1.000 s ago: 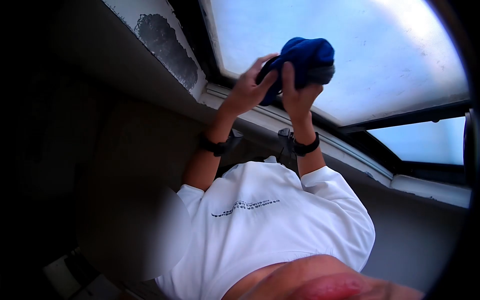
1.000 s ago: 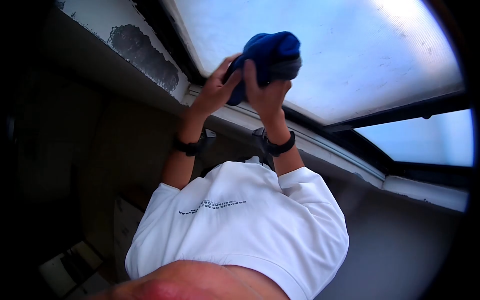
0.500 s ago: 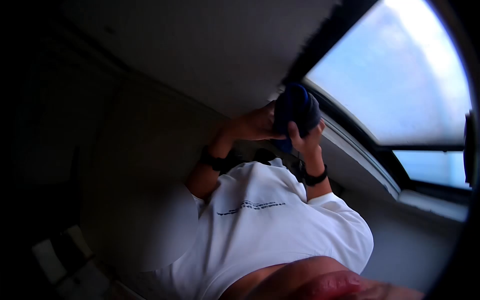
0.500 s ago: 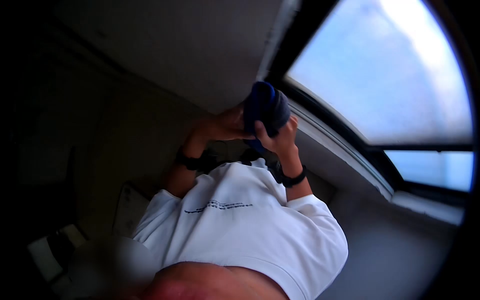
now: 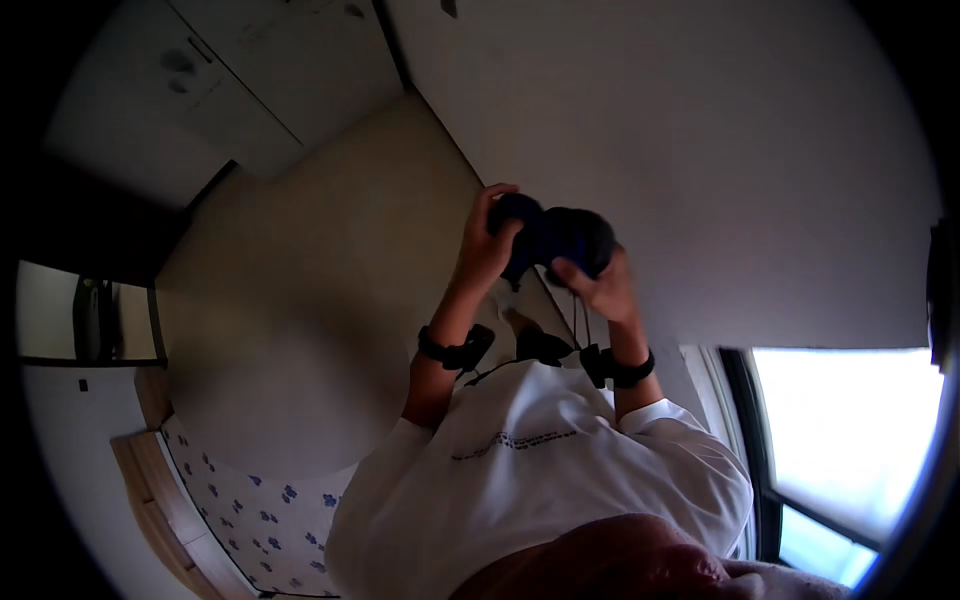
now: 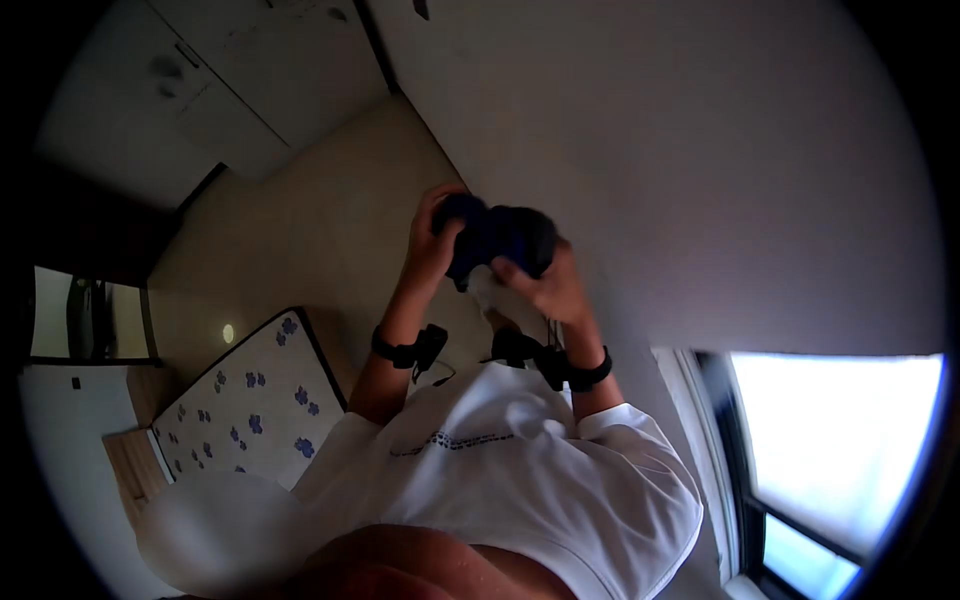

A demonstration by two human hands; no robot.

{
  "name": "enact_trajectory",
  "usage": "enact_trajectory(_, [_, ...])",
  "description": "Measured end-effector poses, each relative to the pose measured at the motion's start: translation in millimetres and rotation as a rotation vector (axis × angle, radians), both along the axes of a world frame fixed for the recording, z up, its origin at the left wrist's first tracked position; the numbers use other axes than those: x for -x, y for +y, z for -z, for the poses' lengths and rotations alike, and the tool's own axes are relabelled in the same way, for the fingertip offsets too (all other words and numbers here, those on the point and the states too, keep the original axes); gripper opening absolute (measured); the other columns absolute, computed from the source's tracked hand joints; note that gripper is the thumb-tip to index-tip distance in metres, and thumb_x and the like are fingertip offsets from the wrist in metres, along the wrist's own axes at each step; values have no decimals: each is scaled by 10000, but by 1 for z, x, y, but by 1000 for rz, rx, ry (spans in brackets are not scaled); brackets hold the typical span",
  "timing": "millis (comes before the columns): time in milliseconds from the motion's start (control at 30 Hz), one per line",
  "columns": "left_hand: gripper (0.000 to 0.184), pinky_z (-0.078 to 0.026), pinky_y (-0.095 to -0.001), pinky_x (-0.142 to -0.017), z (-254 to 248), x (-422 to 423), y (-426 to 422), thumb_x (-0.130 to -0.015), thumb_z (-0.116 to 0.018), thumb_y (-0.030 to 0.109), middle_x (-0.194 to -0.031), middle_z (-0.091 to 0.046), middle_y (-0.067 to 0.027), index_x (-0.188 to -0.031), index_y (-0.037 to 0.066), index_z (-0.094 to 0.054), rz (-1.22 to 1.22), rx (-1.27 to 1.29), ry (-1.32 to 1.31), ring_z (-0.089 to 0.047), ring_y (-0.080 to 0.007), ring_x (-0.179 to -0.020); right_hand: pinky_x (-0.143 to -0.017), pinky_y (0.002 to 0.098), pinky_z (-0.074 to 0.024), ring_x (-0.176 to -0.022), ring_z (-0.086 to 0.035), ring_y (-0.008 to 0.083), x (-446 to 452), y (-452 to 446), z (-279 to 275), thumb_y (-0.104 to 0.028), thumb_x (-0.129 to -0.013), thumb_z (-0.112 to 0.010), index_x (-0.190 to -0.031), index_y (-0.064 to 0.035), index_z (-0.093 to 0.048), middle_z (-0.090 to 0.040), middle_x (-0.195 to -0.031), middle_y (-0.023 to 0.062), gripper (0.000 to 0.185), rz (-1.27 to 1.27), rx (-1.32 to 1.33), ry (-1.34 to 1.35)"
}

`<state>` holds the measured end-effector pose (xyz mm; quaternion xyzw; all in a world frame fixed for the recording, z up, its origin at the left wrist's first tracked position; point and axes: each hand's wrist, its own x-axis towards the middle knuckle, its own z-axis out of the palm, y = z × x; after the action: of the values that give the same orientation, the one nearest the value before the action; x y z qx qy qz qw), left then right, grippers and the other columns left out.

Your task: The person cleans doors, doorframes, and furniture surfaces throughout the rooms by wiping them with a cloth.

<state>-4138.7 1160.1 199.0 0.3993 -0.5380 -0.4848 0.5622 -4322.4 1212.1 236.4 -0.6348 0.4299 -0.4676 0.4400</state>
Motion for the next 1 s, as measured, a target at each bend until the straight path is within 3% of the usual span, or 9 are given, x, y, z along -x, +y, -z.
enact_trajectory(133, [311, -470, -333, -893, 64, -66, -83, -928, -615, 215, -1080, -618, -116, -1143, -8, -590, 383, -46, -350, -588, -193, -991, -944, 319, -444, -1070, -556, 178, -41, -85, 1, -206, -799, -771, -1279, 26, -477, -589, -1179, 108, 608, -204, 42, -432])
enact_trajectory(167, [477, -459, -345, -907, 4, -71, -89, -938, -612, 385, -1094, -630, -106, -1172, -29, -585, 566, -649, -73, -578, -184, -1017, -949, 312, -442, -1063, -553, 172, -53, -106, 0, -203, -815, -761, -1273, 25, -485, -588, -1175, 94, 581, -259, -3, -692])
enact_trajectory(267, [580, -455, -332, -905, 0, -123, -128, -917, -615, 467, -1111, -636, -84, -1202, -37, -573, 904, -236, 7, -574, -160, -1013, -939, 301, -450, -1052, -554, 159, -73, -196, 23, -192, -859, -723, -1258, 21, -507, -588, -1159, 74, 501, -134, -104, -469])
enact_trajectory(533, [382, -431, -318, -979, -32, -205, -223, -891, -672, 162, -1179, -623, -64, -1210, -18, -565, -43, -22, 627, -574, -169, -1111, -846, 268, -442, -905, -526, 120, -167, -318, 10, -190, -850, -735, -1139, -23, -563, -576, -947, 10, 375, -596, -200, -59])
enact_trajectory(600, [360, -390, -312, -1020, -21, -235, -244, -899, -645, 114, -1191, -617, -64, -1220, -24, -561, -49, 21, 569, -543, -153, -1150, -842, 274, -434, -897, -512, 133, -198, -342, 16, -182, -818, -764, -1080, -32, -554, -542, -935, 19, 369, -798, -263, 48])
enact_trajectory(667, [371, -355, -312, -1042, 9, -273, -271, -958, -573, 186, -1236, -596, -81, -1257, -31, -540, 34, -340, -144, -509, -135, -1168, -837, 287, -433, -901, -505, 140, -244, -374, 12, -186, -790, -792, -1063, -36, -543, -525, -948, 29, 399, -868, -109, 34])
enact_trajectory(800, [360, -397, -281, -967, 28, -328, -322, -1016, -476, 270, -1153, -624, -60, -1229, -5, -570, -90, 64, -39, -533, -116, -1055, -922, 318, -450, -1044, -553, 160, -332, -441, 20, -139, -798, -783, -1231, -12, -530, -587, -1142, 74, 517, -576, -76, -226])
enact_trajectory(867, [414, -446, -278, -808, -12, -369, -351, -1008, -457, 392, -929, -641, -25, -1092, 12, -600, -165, -202, 132, -535, -112, -840, -893, 322, -474, -991, -572, 170, -372, -469, 11, -136, -776, -804, -1250, -25, -487, -585, -1082, 78, 581, -569, -69, -204])
enact_trajectory(1000, [426, -398, -307, -563, -9, -470, -412, -928, -589, 424, -659, -505, -15, -847, 12, -524, -327, -21, -481, -434, -98, -628, -884, 332, -483, -954, -582, 189, -459, -526, 21, -155, -767, -813, -1270, -42, -434, -563, -1053, 75, 640, -498, 21, 161])
